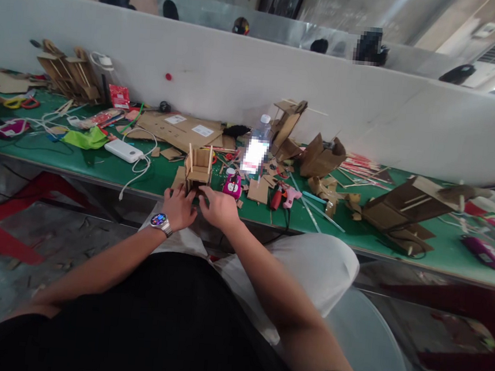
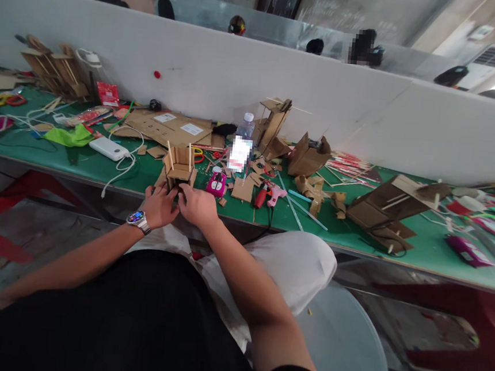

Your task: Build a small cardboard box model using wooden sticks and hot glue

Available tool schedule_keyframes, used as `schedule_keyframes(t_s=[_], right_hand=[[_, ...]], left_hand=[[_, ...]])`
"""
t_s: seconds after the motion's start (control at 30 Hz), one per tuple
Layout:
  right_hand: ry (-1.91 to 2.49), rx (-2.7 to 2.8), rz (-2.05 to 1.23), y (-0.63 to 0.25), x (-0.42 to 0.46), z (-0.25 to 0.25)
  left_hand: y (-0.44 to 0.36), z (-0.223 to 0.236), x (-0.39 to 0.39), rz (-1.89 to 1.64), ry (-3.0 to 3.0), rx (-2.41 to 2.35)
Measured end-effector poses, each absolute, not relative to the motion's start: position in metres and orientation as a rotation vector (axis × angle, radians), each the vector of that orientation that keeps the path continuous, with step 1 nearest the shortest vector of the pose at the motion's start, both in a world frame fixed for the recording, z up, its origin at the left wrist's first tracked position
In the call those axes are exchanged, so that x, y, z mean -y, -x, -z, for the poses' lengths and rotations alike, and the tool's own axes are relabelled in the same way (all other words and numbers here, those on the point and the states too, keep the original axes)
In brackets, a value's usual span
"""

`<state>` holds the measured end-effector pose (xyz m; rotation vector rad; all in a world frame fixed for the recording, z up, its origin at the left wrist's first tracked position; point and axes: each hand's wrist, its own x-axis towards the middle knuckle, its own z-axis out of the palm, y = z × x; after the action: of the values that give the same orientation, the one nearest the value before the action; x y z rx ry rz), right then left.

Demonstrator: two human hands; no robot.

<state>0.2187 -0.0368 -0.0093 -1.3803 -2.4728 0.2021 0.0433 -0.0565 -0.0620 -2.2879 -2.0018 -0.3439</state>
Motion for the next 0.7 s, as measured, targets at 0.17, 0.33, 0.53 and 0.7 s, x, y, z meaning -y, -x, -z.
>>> schedule_keyframes(t_s=[0.17,0.33,0.53,0.7], right_hand=[[1.554,2.613,-0.219,-0.209,0.044,0.018],[1.648,2.646,-0.230,-0.206,0.036,0.022],[1.670,2.630,-0.225,-0.204,0.035,0.024],[1.674,2.622,-0.226,-0.203,0.034,0.024]], left_hand=[[-0.046,0.063,0.060,0.344,2.296,1.996],[-0.049,0.065,0.066,0.362,2.247,2.033],[-0.048,0.066,0.068,0.366,2.257,2.030],[-0.048,0.061,0.067,0.367,2.270,2.014]])
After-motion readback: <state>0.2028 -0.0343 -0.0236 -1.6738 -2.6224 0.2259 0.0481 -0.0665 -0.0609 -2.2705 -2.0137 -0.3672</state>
